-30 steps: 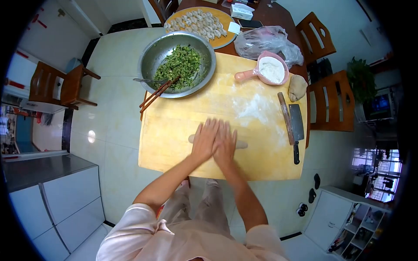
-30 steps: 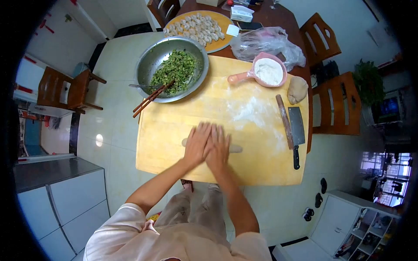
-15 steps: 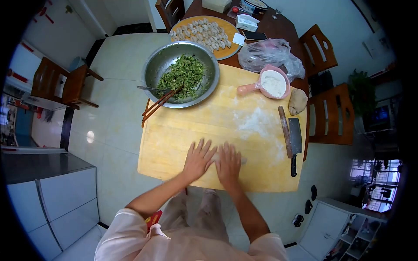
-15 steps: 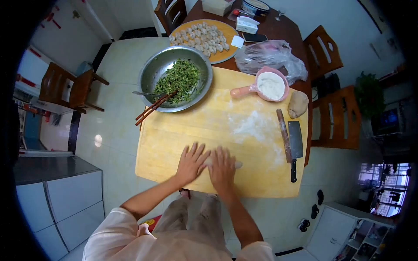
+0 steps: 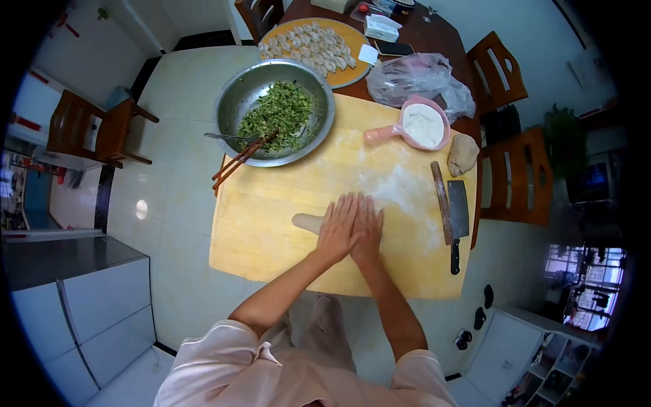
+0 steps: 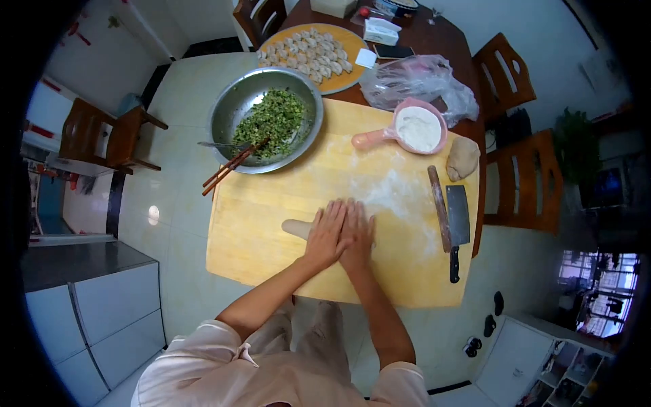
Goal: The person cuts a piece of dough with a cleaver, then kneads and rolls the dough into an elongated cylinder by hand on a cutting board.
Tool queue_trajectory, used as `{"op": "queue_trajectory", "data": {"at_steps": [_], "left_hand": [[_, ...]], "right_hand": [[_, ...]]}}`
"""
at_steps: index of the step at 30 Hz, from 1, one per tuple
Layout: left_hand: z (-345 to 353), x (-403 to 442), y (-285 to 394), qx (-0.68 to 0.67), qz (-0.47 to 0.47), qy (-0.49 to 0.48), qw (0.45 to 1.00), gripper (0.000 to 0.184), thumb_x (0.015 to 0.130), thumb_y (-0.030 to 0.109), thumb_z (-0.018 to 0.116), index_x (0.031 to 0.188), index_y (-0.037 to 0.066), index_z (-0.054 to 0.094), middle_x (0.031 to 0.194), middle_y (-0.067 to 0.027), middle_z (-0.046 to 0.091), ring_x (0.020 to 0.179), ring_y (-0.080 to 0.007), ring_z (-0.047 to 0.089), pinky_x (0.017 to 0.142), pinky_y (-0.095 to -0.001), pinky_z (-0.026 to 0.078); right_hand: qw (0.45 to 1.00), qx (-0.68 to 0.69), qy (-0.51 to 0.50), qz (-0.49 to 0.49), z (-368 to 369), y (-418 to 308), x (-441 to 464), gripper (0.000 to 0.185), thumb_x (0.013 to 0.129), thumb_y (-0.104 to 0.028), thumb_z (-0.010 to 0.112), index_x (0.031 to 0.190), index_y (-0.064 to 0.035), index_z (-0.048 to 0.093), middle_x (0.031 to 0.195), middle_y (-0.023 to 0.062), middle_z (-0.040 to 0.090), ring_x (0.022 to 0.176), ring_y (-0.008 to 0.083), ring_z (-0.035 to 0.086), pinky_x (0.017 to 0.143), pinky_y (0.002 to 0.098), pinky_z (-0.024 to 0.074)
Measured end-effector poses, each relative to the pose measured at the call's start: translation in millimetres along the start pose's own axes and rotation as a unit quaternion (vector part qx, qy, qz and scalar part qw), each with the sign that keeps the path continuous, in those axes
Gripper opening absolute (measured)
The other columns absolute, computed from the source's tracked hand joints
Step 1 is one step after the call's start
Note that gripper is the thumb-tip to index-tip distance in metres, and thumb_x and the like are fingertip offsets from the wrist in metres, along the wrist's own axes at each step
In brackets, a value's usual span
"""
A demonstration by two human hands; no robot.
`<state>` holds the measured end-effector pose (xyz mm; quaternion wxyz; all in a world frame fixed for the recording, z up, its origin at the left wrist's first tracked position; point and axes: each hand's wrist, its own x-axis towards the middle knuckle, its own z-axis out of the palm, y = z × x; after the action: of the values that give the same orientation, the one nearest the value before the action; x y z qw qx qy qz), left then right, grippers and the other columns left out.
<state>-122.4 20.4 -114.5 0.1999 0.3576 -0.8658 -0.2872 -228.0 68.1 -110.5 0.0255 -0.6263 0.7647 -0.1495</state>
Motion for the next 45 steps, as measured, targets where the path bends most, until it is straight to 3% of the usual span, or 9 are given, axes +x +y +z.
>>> {"op": "queue_trajectory", "data": {"at_steps": [4,13,24,26,29,33,39,42,45], "left_hand": [[-17,-86,9,-0.018,0.004,-0.09,0.996,0.085,0.088,0.041,0.063,0.151,-0.002,0.026,0.156,-0.0211,0.028,0.145,-0.0391,0.025,0.117,-0.0515,0.02],[-21,9,-20,0.182,0.041,-0.025,0.982,0.074,0.089,0.038,0.062,0.147,0.001,0.036,0.155,-0.0186,0.032,0.143,-0.0404,0.028,0.114,-0.0521,0.027],[-66,-162,5,-0.162,-0.059,-0.085,0.981,0.068,0.089,0.02,0.068,0.146,0.0,0.037,0.14,-0.018,0.051,0.13,-0.0328,0.049,0.109,-0.0439,0.037],[-39,-179,9,-0.35,-0.22,-0.062,0.908,0.061,0.092,0.018,0.066,0.144,0.0,0.039,0.134,-0.016,0.058,0.123,-0.0282,0.055,0.105,-0.0391,0.042],[-15,-153,20,-0.623,-0.432,0.064,0.649,0.041,0.097,0.027,0.063,0.129,0.002,0.054,0.125,-0.0098,0.061,0.114,-0.0203,0.06,0.096,-0.0342,0.049],[-20,-108,18,-0.781,-0.434,0.032,0.448,0.033,0.095,0.026,0.066,0.116,0.004,0.056,0.105,-0.0088,0.065,0.097,-0.02,0.063,0.081,-0.0356,0.053],[-102,-86,54,-0.674,-0.302,-0.106,0.666,0.025,0.088,0.012,0.067,0.11,0.003,0.057,0.092,-0.0064,0.062,0.081,-0.0174,0.064,0.074,-0.0332,0.053],[-141,-87,60,-0.704,-0.138,-0.277,0.64,0.026,0.086,0.007,0.066,0.11,0.003,0.056,0.094,-0.0071,0.062,0.077,-0.0166,0.064,0.073,-0.0319,0.052],[-165,-88,65,-0.646,-0.079,-0.4,0.646,0.042,0.079,0.007,0.071,0.117,0.003,0.055,0.1,-0.0068,0.063,0.092,-0.0164,0.063,0.081,-0.0314,0.052]], "right_hand": [[0.998,0.027,-0.031,-0.044,-3,-7,-82,0.055,0.09,-0.024,0.059,0.141,-0.0067,0.047,0.15,0.0131,0.042,0.142,0.0321,0.035,0.111,0.0608,0.0254],[1.0,0.018,-0.008,-0.007,-6,22,2,0.058,0.089,-0.025,0.063,0.142,-0.0065,0.046,0.153,0.0144,0.037,0.142,0.0344,0.032,0.111,0.063,0.0224],[0.994,0.04,-0.072,-0.071,-36,-10,-83,0.062,0.077,-0.027,0.076,0.132,-0.0093,0.052,0.145,0.0075,0.046,0.134,0.0288,0.042,0.107,0.059,0.0322],[0.992,0.052,-0.093,-0.072,-31,-14,-70,0.056,0.075,-0.024,0.076,0.125,-0.0086,0.055,0.138,0.0074,0.051,0.129,0.0283,0.046,0.103,0.0537,0.0376],[0.984,0.095,-0.149,-0.034,-42,-27,-70,0.053,0.07,-0.018,0.079,0.115,-0.0054,0.057,0.125,0.0124,0.058,0.118,0.0318,0.053,0.099,0.0486,0.0418],[0.987,0.144,-0.064,-0.021,-50,-59,-103,0.055,0.068,-0.016,0.081,0.116,-0.0028,0.056,0.114,0.0175,0.061,0.109,0.0363,0.058,0.092,0.0477,0.0452],[0.862,0.467,0.02,0.195,-134,-55,-82,0.061,0.076,-0.021,0.082,0.124,0.0007,0.052,0.121,0.0154,0.06,0.114,0.0288,0.059,0.098,0.0403,0.0464],[0.632,0.768,-0.038,0.096,-159,-68,-45,0.063,0.08,-0.031,0.08,0.125,0.0026,0.051,0.125,0.0153,0.058,0.116,0.0259,0.058,0.101,0.0388,0.045],[0.595,0.784,-0.172,0.041,-192,-96,-37,0.039,0.089,-0.022,0.07,0.115,0.005,0.059,0.103,0.015,0.067,0.092,0.0206,0.065,0.084,0.0347,0.0534]]}}
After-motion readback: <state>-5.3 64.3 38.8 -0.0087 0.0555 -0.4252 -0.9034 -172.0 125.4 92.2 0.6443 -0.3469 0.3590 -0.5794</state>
